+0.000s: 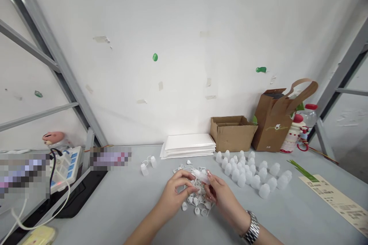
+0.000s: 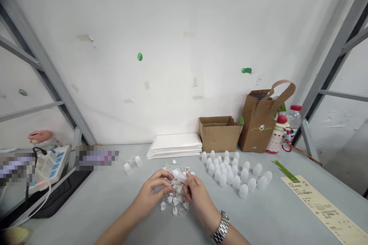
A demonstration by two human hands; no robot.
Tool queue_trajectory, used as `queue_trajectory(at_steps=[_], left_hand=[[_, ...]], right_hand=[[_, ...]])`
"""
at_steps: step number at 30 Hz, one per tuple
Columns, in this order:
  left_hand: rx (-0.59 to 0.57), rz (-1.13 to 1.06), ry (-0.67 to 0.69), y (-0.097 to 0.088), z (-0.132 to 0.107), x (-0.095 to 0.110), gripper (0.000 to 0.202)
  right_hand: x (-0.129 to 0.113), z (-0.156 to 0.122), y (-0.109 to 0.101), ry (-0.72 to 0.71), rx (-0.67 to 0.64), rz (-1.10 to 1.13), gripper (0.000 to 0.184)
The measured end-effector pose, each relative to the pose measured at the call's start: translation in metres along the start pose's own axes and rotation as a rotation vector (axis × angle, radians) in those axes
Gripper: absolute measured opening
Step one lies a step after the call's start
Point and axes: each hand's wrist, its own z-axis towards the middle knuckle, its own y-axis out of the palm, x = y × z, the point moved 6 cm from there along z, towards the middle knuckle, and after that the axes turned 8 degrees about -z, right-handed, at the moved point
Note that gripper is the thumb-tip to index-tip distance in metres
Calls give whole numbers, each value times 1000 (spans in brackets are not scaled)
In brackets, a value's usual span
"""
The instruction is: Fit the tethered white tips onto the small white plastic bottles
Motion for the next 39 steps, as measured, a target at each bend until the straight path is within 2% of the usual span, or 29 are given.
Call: queue_trajectory(at_steps=[2, 7, 10, 13, 18, 22, 29, 39], left_hand=[[47, -78, -36, -3, 2, -5, 19], [249, -410, -219, -19, 6, -22, 32], [298, -536, -266, -25, 5, -25, 34], [278, -647, -304, -25, 4, -26, 33], [183, -791, -333, -14, 3, -28, 27], [118, -816, -330, -8, 3, -28, 25], [119, -887, -345, -7, 2, -31, 21], [110, -855, -341, -7, 3, -29, 23]], right_hand=[[-2, 1, -3, -17, 26, -43, 46], [-4, 3, -9, -23, 57, -93, 47], [-1, 3, -7, -28, 36, -183, 49], [1, 0, -3, -64, 23, -305, 48], [-6, -9, -2, -158, 90, -450, 42], [-12, -13, -1, -179, 100, -512, 39], [-13, -14, -1, -199, 135, -545, 38], [-12, -14, -2, -195, 138, -538, 37]])
